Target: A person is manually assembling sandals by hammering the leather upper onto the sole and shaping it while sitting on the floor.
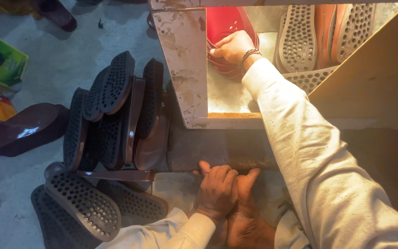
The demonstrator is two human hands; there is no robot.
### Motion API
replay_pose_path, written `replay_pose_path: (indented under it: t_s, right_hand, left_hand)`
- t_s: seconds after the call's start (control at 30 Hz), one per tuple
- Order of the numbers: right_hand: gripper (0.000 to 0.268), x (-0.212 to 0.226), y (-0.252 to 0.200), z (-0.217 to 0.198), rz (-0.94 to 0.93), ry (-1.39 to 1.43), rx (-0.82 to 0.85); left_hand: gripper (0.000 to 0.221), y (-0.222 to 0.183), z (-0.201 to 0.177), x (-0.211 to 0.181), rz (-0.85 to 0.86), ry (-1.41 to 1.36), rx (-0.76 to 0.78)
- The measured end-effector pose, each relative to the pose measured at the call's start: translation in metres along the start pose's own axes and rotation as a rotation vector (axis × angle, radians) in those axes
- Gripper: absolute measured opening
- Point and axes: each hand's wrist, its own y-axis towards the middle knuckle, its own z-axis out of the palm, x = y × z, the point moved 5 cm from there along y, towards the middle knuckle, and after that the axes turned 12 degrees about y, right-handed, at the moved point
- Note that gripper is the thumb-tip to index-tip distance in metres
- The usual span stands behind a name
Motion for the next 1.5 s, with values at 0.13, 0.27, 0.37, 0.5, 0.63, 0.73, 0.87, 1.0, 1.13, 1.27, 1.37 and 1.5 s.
replay_pose_path:
  t_s: [0.13,0.27,0.37,0.5,0.63,0.73,0.87,1.0,1.13,1.27,1.37,1.5]
  right_hand:
    - [0.030,0.001,0.001,-0.005,0.035,0.166,-0.173]
    - [0.034,0.011,-0.013,-0.009,0.064,0.382,-0.250]
    - [0.047,0.017,-0.025,-0.013,0.116,0.339,-0.262]
    - [0.030,0.013,-0.021,-0.014,0.067,0.385,-0.293]
    - [0.030,0.010,-0.016,-0.015,-0.170,0.872,-0.320]
    - [0.021,0.000,-0.007,-0.020,-0.410,1.153,-0.326]
    - [0.029,0.025,-0.059,-0.026,-0.781,0.731,-0.436]
    - [0.015,-0.001,-0.068,-0.021,-0.497,0.896,-0.469]
    - [0.014,0.025,-0.155,-0.022,-0.694,0.883,-0.380]
    - [0.021,0.014,-0.263,-0.017,-0.398,1.129,-0.335]
    - [0.022,-0.030,-0.329,-0.019,-0.271,1.272,-0.023]
    - [0.034,-0.075,-0.380,-0.028,0.019,1.111,-0.212]
  left_hand:
    - [0.025,0.000,0.001,0.000,0.012,0.008,-0.003]
    - [0.019,-0.005,0.006,0.001,-0.004,0.024,-0.001]
    - [0.022,-0.001,0.001,0.000,-0.009,0.017,-0.003]
    - [0.017,-0.004,0.005,0.002,-0.019,0.014,0.012]
    - [0.012,-0.008,0.007,0.003,0.012,0.004,0.005]
    - [0.009,-0.006,0.009,0.003,0.014,0.004,-0.003]
    - [0.011,-0.008,0.011,0.003,-0.010,0.021,-0.001]
    - [0.014,-0.007,0.012,0.003,0.004,0.026,-0.040]
    - [0.011,-0.006,0.010,0.009,-0.086,-0.190,0.024]
    - [0.042,0.000,0.027,0.033,-0.819,-0.969,0.166]
    - [0.100,0.028,-0.014,0.003,-1.184,-1.712,0.483]
    - [0.020,0.044,-0.023,-0.004,-1.176,-1.489,0.249]
